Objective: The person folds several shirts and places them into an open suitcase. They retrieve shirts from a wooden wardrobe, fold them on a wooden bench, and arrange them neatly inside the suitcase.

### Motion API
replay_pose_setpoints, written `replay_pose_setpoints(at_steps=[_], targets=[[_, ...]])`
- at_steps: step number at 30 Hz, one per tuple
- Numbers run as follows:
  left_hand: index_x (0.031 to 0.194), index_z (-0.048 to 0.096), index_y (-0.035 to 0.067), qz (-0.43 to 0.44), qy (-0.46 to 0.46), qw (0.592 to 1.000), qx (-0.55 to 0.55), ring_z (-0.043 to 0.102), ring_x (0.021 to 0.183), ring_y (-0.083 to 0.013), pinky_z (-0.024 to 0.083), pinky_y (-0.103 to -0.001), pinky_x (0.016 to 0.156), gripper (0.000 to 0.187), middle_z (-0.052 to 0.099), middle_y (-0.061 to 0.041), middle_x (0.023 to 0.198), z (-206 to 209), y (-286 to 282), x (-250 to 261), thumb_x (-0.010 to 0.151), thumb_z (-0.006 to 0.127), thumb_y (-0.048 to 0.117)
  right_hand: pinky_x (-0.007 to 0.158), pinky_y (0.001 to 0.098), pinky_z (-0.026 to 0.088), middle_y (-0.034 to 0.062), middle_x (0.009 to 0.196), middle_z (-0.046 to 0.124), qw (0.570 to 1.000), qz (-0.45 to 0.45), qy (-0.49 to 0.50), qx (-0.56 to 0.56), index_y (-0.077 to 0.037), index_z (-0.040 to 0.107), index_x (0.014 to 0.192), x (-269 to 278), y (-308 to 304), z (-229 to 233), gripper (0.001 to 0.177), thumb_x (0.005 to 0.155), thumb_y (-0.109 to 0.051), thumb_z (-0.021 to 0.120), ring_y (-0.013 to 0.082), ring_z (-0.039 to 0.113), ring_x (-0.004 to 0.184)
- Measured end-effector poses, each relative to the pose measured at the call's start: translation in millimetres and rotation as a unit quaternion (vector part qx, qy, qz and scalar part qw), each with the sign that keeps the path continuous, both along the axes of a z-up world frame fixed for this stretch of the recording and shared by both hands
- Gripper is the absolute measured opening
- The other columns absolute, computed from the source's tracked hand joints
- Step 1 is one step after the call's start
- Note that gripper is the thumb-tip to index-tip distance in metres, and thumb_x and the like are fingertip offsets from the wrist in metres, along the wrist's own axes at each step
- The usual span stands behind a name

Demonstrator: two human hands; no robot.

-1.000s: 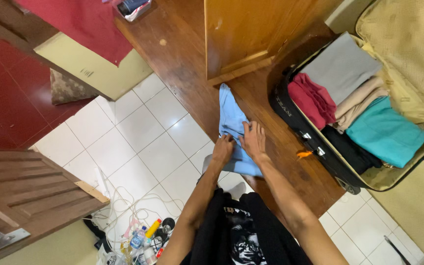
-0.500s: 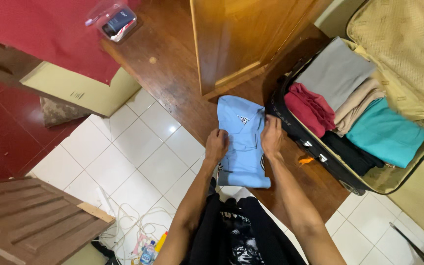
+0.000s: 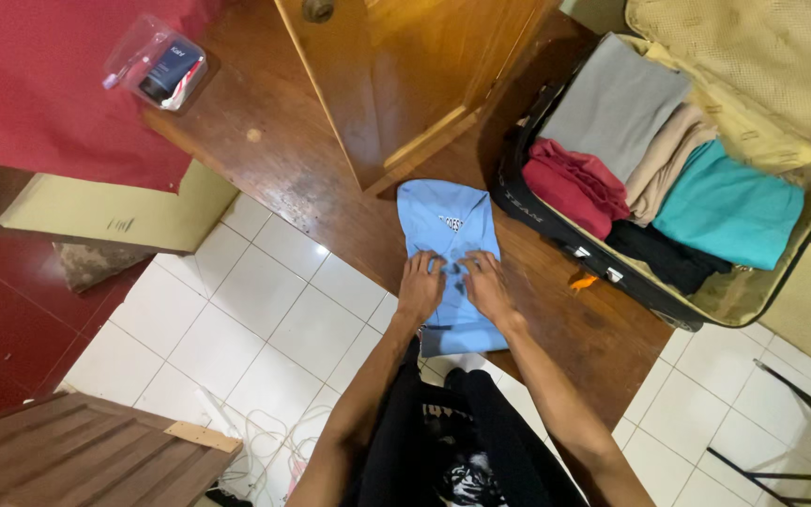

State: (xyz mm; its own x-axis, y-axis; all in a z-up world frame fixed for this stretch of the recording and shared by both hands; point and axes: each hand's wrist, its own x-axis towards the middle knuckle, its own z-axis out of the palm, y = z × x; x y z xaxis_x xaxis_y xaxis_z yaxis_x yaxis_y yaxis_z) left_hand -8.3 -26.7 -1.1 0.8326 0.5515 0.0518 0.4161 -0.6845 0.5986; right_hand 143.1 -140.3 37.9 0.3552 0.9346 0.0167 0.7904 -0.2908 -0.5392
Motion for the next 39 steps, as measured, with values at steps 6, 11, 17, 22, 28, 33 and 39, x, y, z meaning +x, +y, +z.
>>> replay_pose_setpoints(at_steps=[6,11,17,22,28,33,39], targets=[[0.114,0.067,0.012,-0.116,0.117,0.971,-0.172,0.062,0.117,-0.0352,0.051,-0.049,0.1,0.033,0.064,-0.014,0.118,30,-58,-18,0.085,0.075,0.025,0.102,0.0414,0.053,0.0088,0.12,0.071,0.962,-0.02,0.21,-0.176,-0.01,0.07,0.117,-12,-65,41,0.03,0.088,-0.016,0.075,0.0276,0.067,0.115],[0.126,0.059,0.01,-0.125,0.177,0.974,-0.069,0.057,0.115,-0.0387,0.046,-0.054,0.092,0.075,0.063,-0.018,0.124,30,-100,-30,0.062,0.091,0.033,0.111,0.0487,0.032,0.0131,0.129,0.063,0.975,0.037,0.135,-0.17,-0.01,0.067,0.128,-22,-112,49,0.058,0.075,-0.023,0.087,0.0343,0.05,0.128],[0.125,0.058,0.009,-0.09,0.199,0.976,-0.005,0.063,0.119,-0.0333,0.05,-0.049,0.098,0.055,0.069,-0.014,0.118,-14,-121,-40,0.081,0.082,0.032,0.118,0.05,0.03,0.0098,0.13,0.064,0.988,0.086,0.062,-0.115,-0.013,0.063,0.138,-31,-141,24,0.049,0.09,-0.021,0.071,0.0299,0.054,0.128],[0.121,0.058,0.005,-0.025,0.136,0.988,0.067,0.061,0.113,-0.0349,0.048,-0.05,0.092,0.054,0.067,-0.018,0.117,-25,-129,-49,0.08,0.079,0.034,0.103,0.0476,0.036,0.0106,0.127,0.059,0.987,0.05,0.05,-0.147,-0.02,0.066,0.136,-28,-133,8,0.041,0.096,-0.029,0.065,0.0312,0.049,0.119],[0.123,0.064,0.011,-0.006,0.093,0.991,0.1,0.058,0.117,-0.0273,0.044,-0.05,0.1,0.036,0.068,-0.008,0.115,-24,-135,-48,0.095,0.067,0.033,0.103,0.0496,0.035,0.013,0.123,0.055,0.984,0.028,-0.072,-0.159,-0.013,0.069,0.126,-36,-120,15,0.037,0.095,-0.032,0.066,0.032,0.045,0.121],[0.12,0.067,0.015,-0.003,0.183,0.982,0.046,0.057,0.12,-0.0259,0.042,-0.055,0.098,0.031,0.068,-0.005,0.116,-16,-114,-26,0.096,0.064,0.035,0.11,0.0517,0.034,0.0152,0.127,0.056,0.989,0.09,-0.109,-0.036,-0.001,0.065,0.127,-53,-126,-6,0.05,0.082,-0.022,0.075,0.0333,0.048,0.125],[0.123,0.061,0.004,0.097,0.226,0.969,0.042,0.053,0.125,-0.0315,0.038,-0.058,0.105,0.043,0.061,-0.015,0.126,4,-120,-6,0.091,0.065,0.033,0.11,0.0472,0.039,0.0134,0.137,0.059,0.992,0.082,0.0,-0.097,-0.007,0.068,0.129,-30,-107,-39,0.052,0.077,-0.004,0.073,0.0348,0.049,0.132]])
